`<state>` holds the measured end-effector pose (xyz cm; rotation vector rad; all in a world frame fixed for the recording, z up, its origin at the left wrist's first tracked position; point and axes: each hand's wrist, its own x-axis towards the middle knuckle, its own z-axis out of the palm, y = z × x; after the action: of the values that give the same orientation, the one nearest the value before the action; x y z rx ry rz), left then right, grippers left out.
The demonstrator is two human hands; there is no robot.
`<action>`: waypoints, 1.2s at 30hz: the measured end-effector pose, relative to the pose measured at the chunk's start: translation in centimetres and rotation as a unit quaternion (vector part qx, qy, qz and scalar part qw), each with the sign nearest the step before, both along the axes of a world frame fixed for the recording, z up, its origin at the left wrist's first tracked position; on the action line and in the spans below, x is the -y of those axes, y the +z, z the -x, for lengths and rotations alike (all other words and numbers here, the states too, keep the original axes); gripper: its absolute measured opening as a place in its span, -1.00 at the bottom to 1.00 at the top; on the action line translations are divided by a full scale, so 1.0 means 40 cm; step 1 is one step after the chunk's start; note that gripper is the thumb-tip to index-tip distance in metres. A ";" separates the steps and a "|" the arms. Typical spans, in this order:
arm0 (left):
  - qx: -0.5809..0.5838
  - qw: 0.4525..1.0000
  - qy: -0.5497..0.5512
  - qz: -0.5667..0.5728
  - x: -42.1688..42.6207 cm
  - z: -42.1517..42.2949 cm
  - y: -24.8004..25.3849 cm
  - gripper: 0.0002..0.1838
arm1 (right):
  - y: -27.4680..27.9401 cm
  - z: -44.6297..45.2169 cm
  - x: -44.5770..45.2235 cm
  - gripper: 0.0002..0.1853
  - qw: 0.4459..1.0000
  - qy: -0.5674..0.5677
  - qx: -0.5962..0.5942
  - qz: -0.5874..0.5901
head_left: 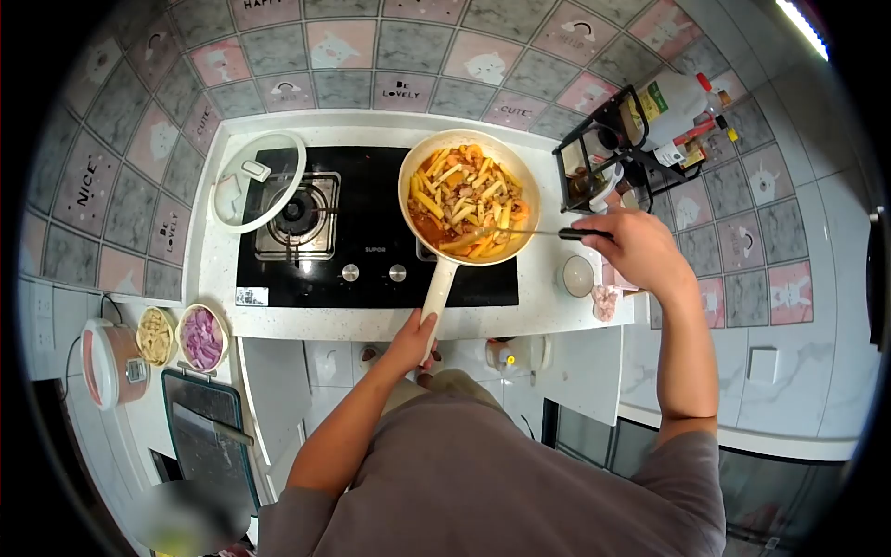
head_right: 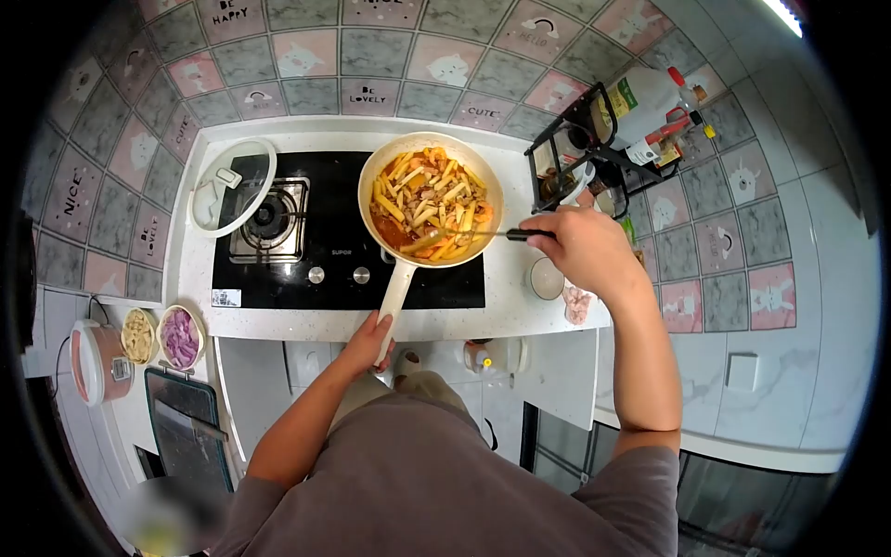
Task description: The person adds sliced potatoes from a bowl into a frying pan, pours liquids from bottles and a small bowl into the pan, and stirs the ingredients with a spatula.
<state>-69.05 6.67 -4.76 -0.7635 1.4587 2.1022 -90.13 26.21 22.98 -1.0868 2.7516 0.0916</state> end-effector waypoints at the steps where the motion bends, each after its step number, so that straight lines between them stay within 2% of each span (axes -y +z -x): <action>1: 0.000 1.000 -0.001 0.000 0.000 0.000 0.001 -0.70 | 0.002 -0.002 -0.010 -0.77 1.000 0.009 0.002 -0.025; 5: -0.006 1.000 0.005 -0.004 -0.003 0.000 -0.004 -0.68 | -0.091 0.002 0.004 -0.76 1.000 0.024 -0.018 0.003; 7: -0.007 1.000 0.004 -0.002 -0.003 -0.002 -0.008 -0.67 | -0.107 0.005 0.024 -0.76 1.000 -0.003 -0.023 0.000; 10: -0.003 1.000 0.005 -0.004 -0.002 0.001 -0.007 -0.66 | -0.068 0.026 0.009 -0.78 1.000 -0.022 0.010 0.018; 11: -0.001 1.000 0.005 0.004 -0.001 0.000 -0.002 -0.66 | -0.042 0.042 -0.008 -0.78 1.000 0.006 0.009 0.027; 15: -0.008 1.000 0.003 -0.007 0.001 0.000 -0.005 -0.66 | 0.024 0.071 -0.039 -0.78 1.000 -0.006 0.008 -0.001; 17: -0.009 1.000 0.004 -0.005 0.001 0.000 0.002 -0.66 | -0.002 0.088 -0.047 -0.78 0.998 0.024 -0.010 -0.050; 21: -0.004 1.000 0.007 -0.001 -0.002 -0.001 -0.002 -0.67 | -0.109 0.094 -0.014 -0.80 0.996 0.065 -0.053 -0.020; 25: -0.010 1.000 0.000 0.000 0.001 0.000 0.001 -0.68 | -0.053 0.113 -0.027 -0.78 0.999 0.044 -0.010 -0.014; 29: -0.008 1.000 0.001 -0.002 0.001 -0.001 -0.006 -0.69 | 0.008 0.110 -0.049 -0.77 0.998 -0.045 -0.002 0.037; 32: -0.008 1.000 0.002 0.000 -0.001 -0.003 -0.004 -0.69 | -0.064 0.116 -0.087 -0.76 0.998 -0.023 -0.027 0.051; 36: -0.011 1.000 0.004 0.001 0.000 -0.001 -0.005 -0.68 | -0.056 0.079 -0.127 -0.76 0.998 -0.047 0.005 0.037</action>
<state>-69.01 6.69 -4.97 -0.7505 1.4718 2.1214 -93.28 31.28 20.72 -0.9694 2.8124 -0.0276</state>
